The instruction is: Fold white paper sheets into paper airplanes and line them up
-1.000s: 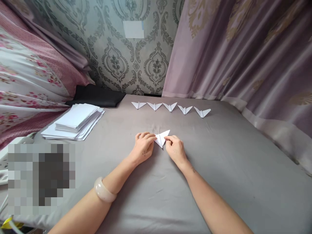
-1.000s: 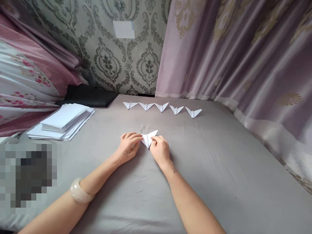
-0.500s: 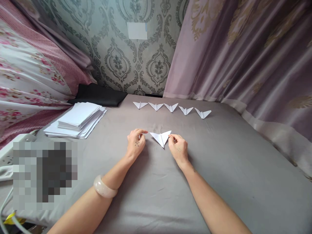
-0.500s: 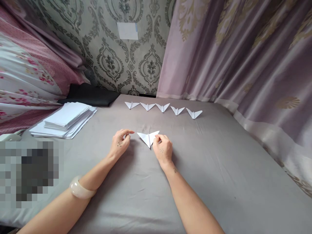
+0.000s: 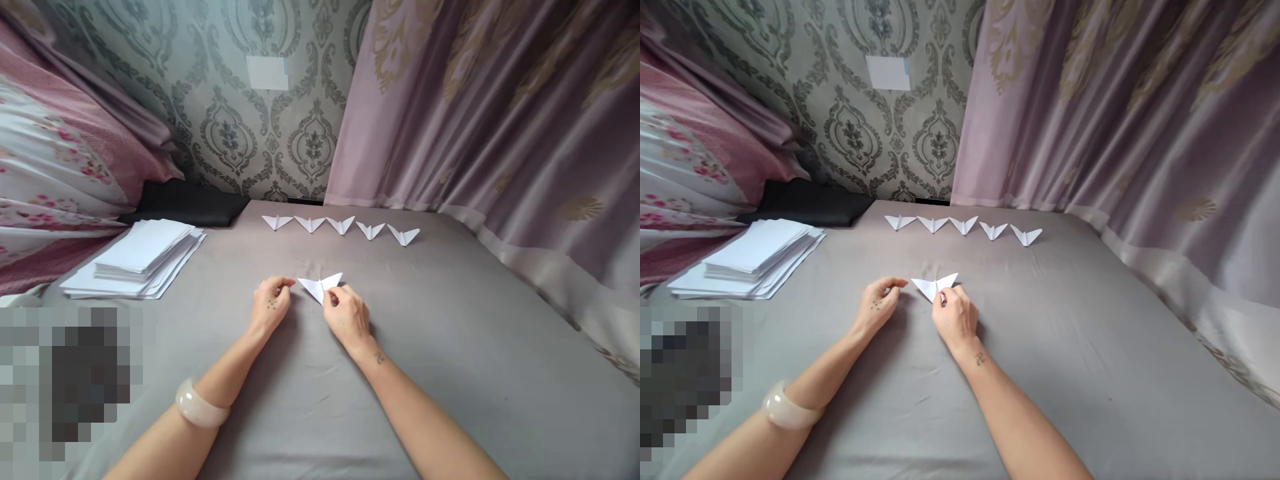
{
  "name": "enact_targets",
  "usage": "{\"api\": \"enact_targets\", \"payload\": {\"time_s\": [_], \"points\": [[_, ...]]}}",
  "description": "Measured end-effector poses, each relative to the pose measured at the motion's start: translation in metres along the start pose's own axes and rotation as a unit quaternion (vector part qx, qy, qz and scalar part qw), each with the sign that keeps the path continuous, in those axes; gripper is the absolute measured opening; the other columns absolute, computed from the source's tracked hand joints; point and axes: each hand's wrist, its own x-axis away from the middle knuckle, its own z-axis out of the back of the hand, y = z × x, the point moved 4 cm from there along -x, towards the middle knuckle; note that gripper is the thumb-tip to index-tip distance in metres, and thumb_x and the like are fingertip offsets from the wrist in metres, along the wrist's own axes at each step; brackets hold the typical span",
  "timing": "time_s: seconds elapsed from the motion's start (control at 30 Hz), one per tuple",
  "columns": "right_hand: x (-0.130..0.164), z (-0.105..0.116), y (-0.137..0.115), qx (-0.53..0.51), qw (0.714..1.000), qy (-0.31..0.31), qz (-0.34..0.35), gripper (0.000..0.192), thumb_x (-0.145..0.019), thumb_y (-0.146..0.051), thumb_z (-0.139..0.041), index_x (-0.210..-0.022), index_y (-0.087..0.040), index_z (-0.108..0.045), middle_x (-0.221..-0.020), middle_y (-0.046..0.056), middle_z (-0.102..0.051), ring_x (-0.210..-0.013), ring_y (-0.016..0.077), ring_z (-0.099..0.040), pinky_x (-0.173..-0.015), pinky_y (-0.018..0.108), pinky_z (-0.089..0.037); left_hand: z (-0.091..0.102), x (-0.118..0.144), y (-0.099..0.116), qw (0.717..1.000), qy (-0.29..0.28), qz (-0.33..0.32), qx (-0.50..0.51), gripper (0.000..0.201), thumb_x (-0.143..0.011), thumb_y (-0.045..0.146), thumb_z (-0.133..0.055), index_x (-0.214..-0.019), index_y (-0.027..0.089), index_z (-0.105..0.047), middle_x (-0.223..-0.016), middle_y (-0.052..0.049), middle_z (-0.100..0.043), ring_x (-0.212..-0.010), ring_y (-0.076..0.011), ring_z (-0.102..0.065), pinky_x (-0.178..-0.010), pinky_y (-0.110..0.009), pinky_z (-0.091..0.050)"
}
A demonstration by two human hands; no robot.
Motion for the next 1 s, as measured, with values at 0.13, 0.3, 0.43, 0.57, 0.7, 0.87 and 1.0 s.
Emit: {"api": "enact_targets", "payload": {"time_s": [0.13, 0.3, 0.43, 0.57, 0.7, 0.87, 1.0], "points": [[0.004, -0.005, -0.008, 0.059, 0.998, -0.033, 0.002, 0.022, -0.092, -0.034, -0.049, -0.090, -0.023, -0.068, -0.093, 0.004, -0.067, -0.079, 0.0153, -0.063, -0.065, 0.024, -0.037, -0.002, 0.000, -0.003, 1.000, -0.014, 0.002, -0.005, 0.036, -0.074, 0.024, -0.040, -0.091, 0.017, -0.072, -0.094, -0.006, -0.073, -0.088, -0.0214, -0.065, -0.081, -0.030, -0.048], [0.006, -0.009, -0.011, 0.102, 0.993, -0.062, 0.004, 0.023, -0.093, -0.032, -0.046, -0.092, -0.022, -0.066, -0.096, 0.005, -0.066, -0.078, 0.0168, -0.064, -0.063, 0.026, -0.039, -0.002, 0.001, -0.004, 0.999, -0.035, 0.023, -0.017, 0.039, -0.074, 0.030, -0.040, -0.094, 0.017, -0.071, -0.078, -0.004, -0.070, -0.069, -0.0202, -0.063, -0.067, -0.029, -0.048], [0.007, -0.010, -0.012, 0.113, 0.991, -0.069, 0.009, 0.025, -0.094, -0.032, -0.043, -0.095, -0.021, -0.066, -0.097, 0.006, -0.066, -0.078, 0.0173, -0.065, -0.063, 0.026, -0.041, -0.001, 0.001, -0.001, 0.999, -0.030, 0.026, -0.022, 0.040, -0.072, 0.031, -0.040, -0.092, 0.017, -0.072, -0.069, -0.003, -0.067, -0.068, -0.0210, -0.062, -0.062, -0.028, -0.046], [0.008, -0.011, -0.014, 0.119, 0.990, -0.080, 0.010, 0.025, -0.095, -0.029, -0.042, -0.097, -0.021, -0.065, -0.099, 0.007, -0.066, -0.080, 0.0171, -0.066, -0.065, 0.025, -0.044, -0.001, 0.001, -0.001, 0.999, -0.029, 0.031, -0.025, 0.040, -0.072, 0.031, -0.040, -0.091, 0.018, -0.072, -0.066, -0.003, -0.066, -0.065, -0.0210, -0.062, -0.058, -0.027, -0.045], [0.007, -0.012, -0.016, 0.132, 0.987, -0.092, 0.014, 0.027, -0.096, -0.024, -0.039, -0.097, -0.019, -0.065, -0.099, 0.007, -0.066, -0.080, 0.0180, -0.067, -0.064, 0.026, -0.045, -0.002, 0.001, -0.003, 0.998, -0.036, 0.033, -0.030, 0.040, -0.073, 0.032, -0.040, -0.093, 0.018, -0.072, -0.064, -0.002, -0.065, -0.063, -0.0209, -0.061, -0.057, -0.027, -0.045], [0.007, -0.015, -0.015, 0.135, 0.986, -0.090, 0.027, 0.027, -0.096, -0.022, -0.037, -0.097, -0.019, -0.064, -0.100, 0.008, -0.065, -0.080, 0.0180, -0.067, -0.064, 0.026, -0.045, -0.002, 0.001, -0.004, 0.998, -0.040, 0.033, -0.021, 0.040, -0.073, 0.032, -0.040, -0.093, 0.018, -0.072, -0.064, -0.002, -0.065, -0.065, -0.0213, -0.062, -0.059, -0.027, -0.046], [0.009, -0.015, -0.013, 0.123, 0.989, -0.079, 0.034, 0.027, -0.096, -0.026, -0.039, -0.094, -0.021, -0.065, -0.098, 0.006, -0.065, -0.078, 0.0169, -0.066, -0.064, 0.025, -0.044, -0.002, 0.001, -0.003, 0.998, -0.046, 0.039, -0.023, 0.040, -0.072, 0.033, -0.041, -0.092, 0.018, -0.072, -0.066, -0.002, -0.067, -0.065, -0.0212, -0.062, -0.061, -0.028, -0.047]]}}
